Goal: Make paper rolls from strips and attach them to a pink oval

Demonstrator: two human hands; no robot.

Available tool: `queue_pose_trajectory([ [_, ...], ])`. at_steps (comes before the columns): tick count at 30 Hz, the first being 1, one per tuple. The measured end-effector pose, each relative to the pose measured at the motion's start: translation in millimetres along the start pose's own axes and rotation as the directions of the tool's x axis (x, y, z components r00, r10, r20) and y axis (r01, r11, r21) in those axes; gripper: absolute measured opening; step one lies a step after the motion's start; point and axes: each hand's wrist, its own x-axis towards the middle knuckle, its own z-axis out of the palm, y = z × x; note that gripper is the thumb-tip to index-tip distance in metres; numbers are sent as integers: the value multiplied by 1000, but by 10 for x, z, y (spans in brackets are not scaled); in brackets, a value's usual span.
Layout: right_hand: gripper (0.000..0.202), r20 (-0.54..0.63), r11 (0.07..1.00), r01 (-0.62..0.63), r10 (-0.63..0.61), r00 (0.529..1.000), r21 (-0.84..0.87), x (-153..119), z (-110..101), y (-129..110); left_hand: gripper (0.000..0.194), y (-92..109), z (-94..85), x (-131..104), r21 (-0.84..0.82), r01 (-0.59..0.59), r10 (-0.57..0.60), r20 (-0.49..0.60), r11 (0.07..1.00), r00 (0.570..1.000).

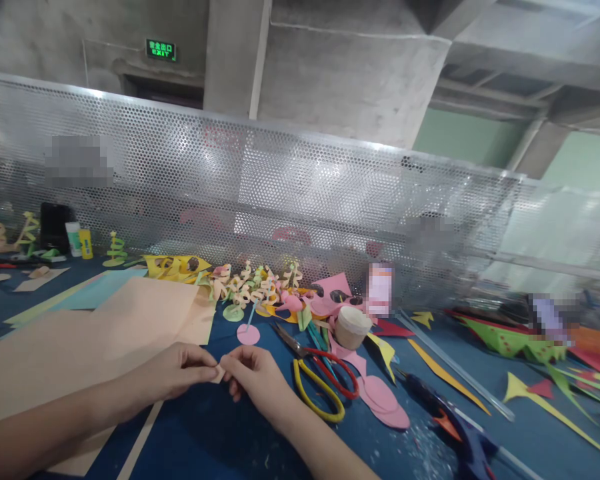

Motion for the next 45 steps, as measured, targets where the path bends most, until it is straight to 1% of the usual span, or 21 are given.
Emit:
queue_pose_trajectory([
  [4, 37, 11, 1000, -7, 7, 1000, -8, -17, -5, -19, 35, -47, -6, 15, 18, -21, 21, 1, 1000, 1000],
  [8, 38, -13, 1000, 5, -5, 1000, -11, -9, -3, -3, 35, -3, -23, -17, 54, -13, 14, -6, 998, 1000],
  [11, 38, -29, 1000, 12, -12, 1000, -12, 2, -4, 10, 30, 44, -45, -37, 11, -26, 26, 36, 1000, 999],
  [15, 38, -39, 1000, 4, -5, 999, -16, 7, -7, 10, 24, 52, -79, -27, -72, 7, -3, 63, 997, 998],
  [18, 37, -39, 1000, -2, 2, 999, -20, 6, -6, 7, 23, 60, -97, -18, -68, 8, -2, 84, 998, 996],
  [25, 38, -48, 999, 9, -11, 999, -46, 14, -12, 47, 18, 105, -104, -18, -87, 39, -32, 90, 995, 995],
  [28, 38, -47, 998, 20, -22, 999, -61, 14, -6, 66, 20, 76, -109, -7, -78, 12, -5, 91, 997, 996],
  [31, 39, -42, 997, 29, -32, 999, -74, 11, 12, 70, 26, 43, -101, -3, 2, -26, 26, 82, 1000, 996],
  [34, 40, -37, 996, 30, -34, 999, -85, 6, 29, 61, 27, 13, -77, -1, 65, -43, 39, 64, 997, 997],
  [39, 41, -31, 996, 28, -31, 999, -86, -11, 33, 32, 27, -28, -46, 7, 63, -68, 65, 39, 996, 997],
  [45, 41, 3, 997, 14, -14, 1000, -80, -19, 15, 9, 26, -47, -66, 33, 14, -94, 94, 22, 995, 995],
])
